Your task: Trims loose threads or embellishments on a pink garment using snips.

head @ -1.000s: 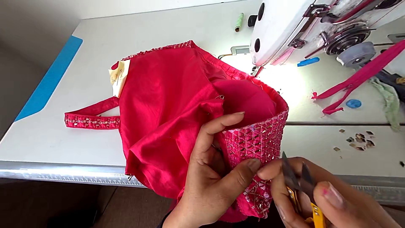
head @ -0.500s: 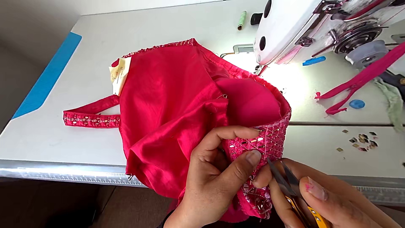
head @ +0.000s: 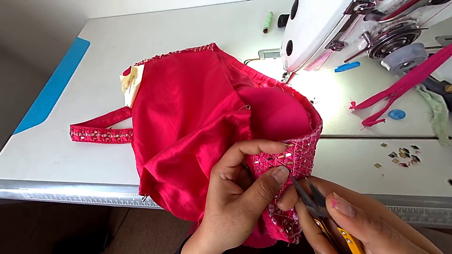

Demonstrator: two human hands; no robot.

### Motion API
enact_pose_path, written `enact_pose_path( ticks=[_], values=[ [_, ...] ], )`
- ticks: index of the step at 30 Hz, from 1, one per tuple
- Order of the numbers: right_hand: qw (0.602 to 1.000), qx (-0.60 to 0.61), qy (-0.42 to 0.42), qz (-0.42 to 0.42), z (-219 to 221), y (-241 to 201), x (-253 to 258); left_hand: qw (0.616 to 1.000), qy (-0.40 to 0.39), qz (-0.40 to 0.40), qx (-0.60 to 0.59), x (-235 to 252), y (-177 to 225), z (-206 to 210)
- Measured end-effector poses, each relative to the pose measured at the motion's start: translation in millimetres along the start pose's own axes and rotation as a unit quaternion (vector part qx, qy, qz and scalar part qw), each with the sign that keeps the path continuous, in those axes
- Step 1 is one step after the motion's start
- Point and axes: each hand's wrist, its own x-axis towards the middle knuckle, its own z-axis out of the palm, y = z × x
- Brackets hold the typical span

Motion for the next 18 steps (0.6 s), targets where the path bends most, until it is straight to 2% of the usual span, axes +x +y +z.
enact_pose_path(
  ticks=[7,11,18],
  values=[
    [0.999,0.006,0.009,-0.036,3.2,6.5,3.4,1.000,-0.011,-0.015,0.018,1.1,2.2,-1.1],
    [0.998,0.036,0.049,-0.026,6.9,5.6,5.4,0.999,-0.022,-0.006,0.045,-0.1,2.6,-0.2],
    [0.998,0.062,0.001,-0.014,1.6,6.1,6.2,0.999,0.018,-0.025,0.014,-0.9,1.7,0.7]
  ],
)
